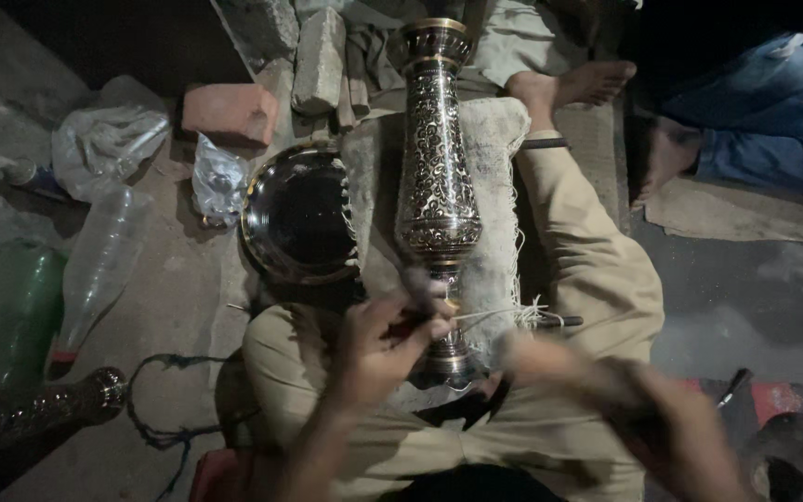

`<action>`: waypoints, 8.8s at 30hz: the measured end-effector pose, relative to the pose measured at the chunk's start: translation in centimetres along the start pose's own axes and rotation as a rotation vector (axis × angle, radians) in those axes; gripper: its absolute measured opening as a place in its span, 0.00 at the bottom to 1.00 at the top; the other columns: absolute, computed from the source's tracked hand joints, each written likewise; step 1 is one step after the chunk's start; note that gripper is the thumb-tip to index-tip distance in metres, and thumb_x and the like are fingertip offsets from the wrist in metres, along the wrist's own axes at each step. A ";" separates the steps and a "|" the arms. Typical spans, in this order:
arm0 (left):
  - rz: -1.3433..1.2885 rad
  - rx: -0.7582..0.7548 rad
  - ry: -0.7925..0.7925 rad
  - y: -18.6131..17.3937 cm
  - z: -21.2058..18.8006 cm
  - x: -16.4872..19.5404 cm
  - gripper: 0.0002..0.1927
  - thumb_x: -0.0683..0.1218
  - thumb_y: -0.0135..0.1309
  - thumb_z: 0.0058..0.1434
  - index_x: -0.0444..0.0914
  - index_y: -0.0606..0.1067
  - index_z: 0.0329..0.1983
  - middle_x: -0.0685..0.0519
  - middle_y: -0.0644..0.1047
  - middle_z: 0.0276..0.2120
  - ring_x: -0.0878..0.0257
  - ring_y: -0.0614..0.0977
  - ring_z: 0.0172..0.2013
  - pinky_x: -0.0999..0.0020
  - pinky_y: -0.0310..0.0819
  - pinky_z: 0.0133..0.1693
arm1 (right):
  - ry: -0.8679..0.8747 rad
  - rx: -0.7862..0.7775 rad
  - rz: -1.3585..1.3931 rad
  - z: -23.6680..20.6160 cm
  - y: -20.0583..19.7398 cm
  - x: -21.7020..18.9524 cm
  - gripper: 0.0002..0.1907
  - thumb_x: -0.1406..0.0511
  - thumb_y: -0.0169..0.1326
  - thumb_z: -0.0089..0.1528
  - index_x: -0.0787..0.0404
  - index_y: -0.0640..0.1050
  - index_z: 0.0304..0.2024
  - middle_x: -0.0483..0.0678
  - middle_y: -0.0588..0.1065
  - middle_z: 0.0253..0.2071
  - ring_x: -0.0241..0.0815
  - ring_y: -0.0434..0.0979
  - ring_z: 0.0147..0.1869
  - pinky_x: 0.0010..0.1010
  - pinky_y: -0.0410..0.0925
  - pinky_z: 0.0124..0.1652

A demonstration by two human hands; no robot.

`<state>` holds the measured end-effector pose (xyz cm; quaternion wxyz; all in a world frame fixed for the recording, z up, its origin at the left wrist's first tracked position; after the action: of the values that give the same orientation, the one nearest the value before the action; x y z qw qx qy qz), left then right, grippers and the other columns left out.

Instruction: The person repeatedly hammers a silver metal vase with a small hammer while holding a chisel against its surface. The vase is placed on a cloth on the person's lap. The person adjusts the chisel and rotates the vase slightly during the process.

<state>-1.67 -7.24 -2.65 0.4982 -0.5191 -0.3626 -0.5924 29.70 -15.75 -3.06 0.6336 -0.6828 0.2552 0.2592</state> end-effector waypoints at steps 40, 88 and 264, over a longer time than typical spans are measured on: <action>0.133 -0.352 -0.094 0.4 4.3 -1.3 0.29 0.54 0.63 0.60 0.39 0.75 0.63 0.47 0.85 0.45 0.62 0.87 0.43 0.61 0.85 0.49 | 0.154 -0.212 -0.613 9.9 -4.8 0.6 0.42 0.48 0.59 0.58 0.35 0.60 0.74 0.57 0.82 0.36 0.61 0.84 0.38 0.49 0.76 0.37; 0.212 -0.408 -0.093 0.6 4.3 -1.8 0.26 0.54 0.59 0.64 0.41 0.75 0.63 0.46 0.82 0.53 0.58 0.87 0.49 0.58 0.85 0.51 | 0.089 -0.204 -0.179 9.4 -6.9 0.7 0.39 0.60 0.67 0.54 0.54 0.69 0.67 0.52 0.81 0.46 0.45 0.87 0.45 0.35 0.79 0.43; -0.086 -0.509 0.061 0.6 2.5 -3.5 0.21 0.40 0.61 0.67 0.42 0.76 0.63 0.49 0.86 0.46 0.61 0.88 0.47 0.62 0.85 0.52 | 0.070 -0.260 -1.160 4.6 -8.8 -1.2 0.32 0.58 0.54 0.64 0.35 0.67 0.71 0.40 0.80 0.45 0.35 0.85 0.38 0.27 0.76 0.39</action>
<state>-0.56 -4.23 -5.66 0.3368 -0.5936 -0.2083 -0.7006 34.69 -10.53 3.92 0.5741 -0.7908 -0.1727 -0.1230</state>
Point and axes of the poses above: each hand's wrist, its own z-axis towards the middle knuckle, its own y-axis out of the palm, x = y × z, the point moved 3 cm from there along z, towards the middle knuckle
